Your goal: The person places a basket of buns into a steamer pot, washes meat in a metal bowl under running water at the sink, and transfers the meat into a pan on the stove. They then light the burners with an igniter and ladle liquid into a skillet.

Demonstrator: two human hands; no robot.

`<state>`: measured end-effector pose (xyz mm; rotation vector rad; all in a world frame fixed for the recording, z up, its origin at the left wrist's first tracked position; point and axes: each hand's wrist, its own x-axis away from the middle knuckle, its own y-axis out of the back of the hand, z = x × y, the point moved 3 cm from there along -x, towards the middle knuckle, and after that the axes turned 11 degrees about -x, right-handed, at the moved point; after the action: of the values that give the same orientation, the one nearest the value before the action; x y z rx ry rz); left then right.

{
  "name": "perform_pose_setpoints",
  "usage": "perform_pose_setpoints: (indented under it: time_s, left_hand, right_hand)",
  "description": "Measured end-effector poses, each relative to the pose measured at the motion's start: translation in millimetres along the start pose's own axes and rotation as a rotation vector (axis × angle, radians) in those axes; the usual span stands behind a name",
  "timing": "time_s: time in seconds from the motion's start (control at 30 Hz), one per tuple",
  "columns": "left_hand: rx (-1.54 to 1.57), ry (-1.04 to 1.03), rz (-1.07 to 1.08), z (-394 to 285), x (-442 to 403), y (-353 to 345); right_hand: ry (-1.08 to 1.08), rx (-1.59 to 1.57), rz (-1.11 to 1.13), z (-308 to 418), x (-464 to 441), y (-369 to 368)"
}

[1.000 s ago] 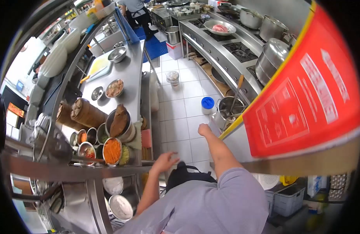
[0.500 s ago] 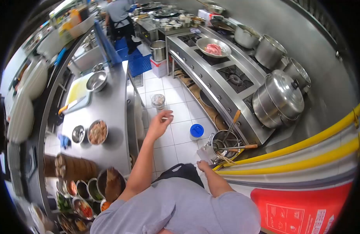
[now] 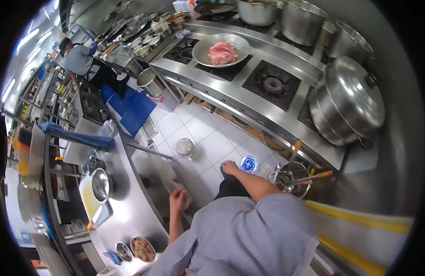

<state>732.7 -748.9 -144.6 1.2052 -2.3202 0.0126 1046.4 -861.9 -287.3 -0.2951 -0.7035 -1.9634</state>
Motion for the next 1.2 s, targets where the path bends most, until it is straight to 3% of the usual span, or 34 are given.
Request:
perform_pose_setpoints:
  time_s: [0.07, 0.13, 0.2, 0.27, 0.37, 0.4, 0.43, 0.53, 0.73, 0.83, 0.97, 1.07, 1.2]
  left_hand:
    - [0.008, 0.078, -0.035, -26.1, -14.3, 8.0]
    - [0.031, 0.165, -0.069, -48.2, -43.7, 18.0]
    - [0.166, 0.025, -0.089, -70.5, -85.3, 24.3]
    - [0.171, 0.077, -0.128, -120.6, -124.7, 18.1]
    - [0.194, -0.01, -0.088, -170.7, -196.0, 6.8]
    - [0.196, -0.016, -0.074, -193.0, -216.7, 0.1]
    - [0.176, -0.022, -0.018, -218.0, -233.9, -8.3]
    - [0.148, -0.056, 0.145, -265.7, -301.1, -24.6]
    - [0.125, -0.107, 0.417, -336.7, -438.7, -30.5]
    - [0.138, -0.1, 0.454, -377.9, -491.2, -23.6]
    - [0.169, -0.029, 0.474, -410.0, -543.8, -18.3]
    - [0.167, -0.016, 0.498, -425.6, -557.7, -14.9]
    - [0.161, 0.042, 0.534, -410.3, -563.5, -15.7]
  right_hand:
    - [0.25, 0.079, 0.043, 51.6, -68.4, -10.4]
    - [-0.019, -0.303, 0.183, 140.6, -97.7, 1.2]
    - [0.035, -0.48, 0.248, 205.6, -143.8, 5.5]
    - [0.046, -0.709, 0.279, 274.3, -176.6, 17.4]
    - [0.057, -0.929, 0.323, 368.8, -206.9, 47.8]
    - [0.04, -1.186, 0.295, 391.6, -220.7, 55.3]
    - [0.02, -1.447, 0.26, 403.6, -239.2, 59.7]
    - [0.071, -1.718, 0.115, 436.3, -299.8, 81.5]
    - [0.058, -1.88, -0.179, 481.5, -372.5, 127.1]
    - [-0.045, -2.039, -0.411, 507.8, -391.6, 129.2]
    - [0.035, -2.132, -0.695, 527.0, -409.9, 139.0]
    - [0.196, -2.362, -0.537, 502.8, -445.8, 153.0]
    - [0.067, -2.475, -0.695, 506.4, -445.2, 178.9]
